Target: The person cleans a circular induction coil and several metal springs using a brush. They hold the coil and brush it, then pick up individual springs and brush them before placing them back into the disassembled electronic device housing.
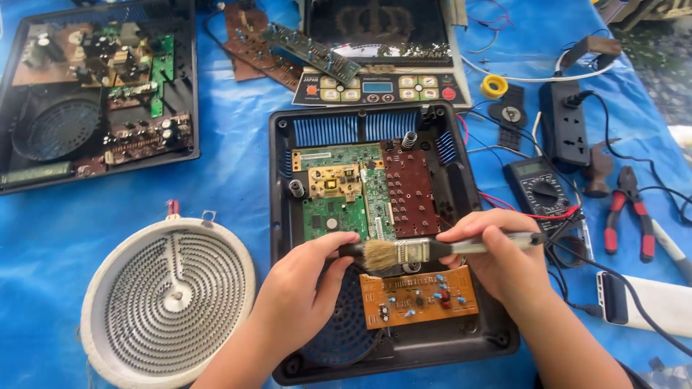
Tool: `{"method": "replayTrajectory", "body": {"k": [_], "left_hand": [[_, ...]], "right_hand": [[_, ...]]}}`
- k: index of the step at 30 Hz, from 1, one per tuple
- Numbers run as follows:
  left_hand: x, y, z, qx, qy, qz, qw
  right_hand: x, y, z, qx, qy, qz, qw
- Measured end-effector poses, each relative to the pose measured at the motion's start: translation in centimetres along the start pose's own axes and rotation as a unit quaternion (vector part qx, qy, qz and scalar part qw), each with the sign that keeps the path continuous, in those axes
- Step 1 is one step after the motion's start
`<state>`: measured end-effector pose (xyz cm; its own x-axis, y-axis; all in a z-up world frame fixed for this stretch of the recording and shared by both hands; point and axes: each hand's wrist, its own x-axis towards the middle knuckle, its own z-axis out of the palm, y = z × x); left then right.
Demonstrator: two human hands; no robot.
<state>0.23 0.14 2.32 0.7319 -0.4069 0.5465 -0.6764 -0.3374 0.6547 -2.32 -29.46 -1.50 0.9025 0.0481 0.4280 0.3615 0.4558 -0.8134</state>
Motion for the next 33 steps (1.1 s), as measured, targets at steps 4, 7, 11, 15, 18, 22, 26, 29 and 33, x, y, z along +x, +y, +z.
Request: {"method": "replayTrajectory", "body": {"k": [4, 7, 11, 15, 18, 22, 26, 29, 33], "left_hand": [[0.12, 0.1, -0.07, 0.007, 0.011, 0.007, 1.0], [0.14, 0.22, -0.23, -0.001, 0.013, 0.013, 1.0], [0.23, 0.21, -0.3, -0.007, 0.003, 0.021, 1.0], [0.18, 0.17, -0.14, 0.0, 0.007, 0.021, 1.0], [0.22, 0.08, -0.21, -0.007, 0.011, 0.025, 1.0], [0.14, 0.13, -0.11, -0.002, 0.023, 0.03, 0.999], [0.16, 0.18, -0.01, -0.001, 0.032, 0.035, 0.999], [0.28, 0.27, -0.1, -0.012, 0.03, 0.037, 0.999], [0.25, 0.18, -0.18, -0.018, 0.02, 0.044, 0.999]], "right_hand": [[-0.26, 0.06, -0.21, -0.01, 0.013, 0.021, 1.0], [-0.32, -0.14, 0.17, -0.039, 0.012, 0.023, 0.999], [-0.22, -0.06, -0.04, -0.027, 0.033, 0.022, 0.999], [-0.07, -0.22, 0.25, -0.044, 0.006, 0.018, 0.999], [-0.29, -0.12, -0.04, -0.034, 0.009, 0.03, 0.999], [-0.33, -0.21, 0.02, -0.057, 0.013, 0.027, 0.998], [-0.1, -0.28, -0.01, -0.083, 0.011, 0.032, 0.996], [0.0, -0.23, -0.13, -0.07, 0.007, 0.04, 0.997], [-0.05, -0.29, -0.02, -0.058, 0.003, 0.043, 0.997]]}}
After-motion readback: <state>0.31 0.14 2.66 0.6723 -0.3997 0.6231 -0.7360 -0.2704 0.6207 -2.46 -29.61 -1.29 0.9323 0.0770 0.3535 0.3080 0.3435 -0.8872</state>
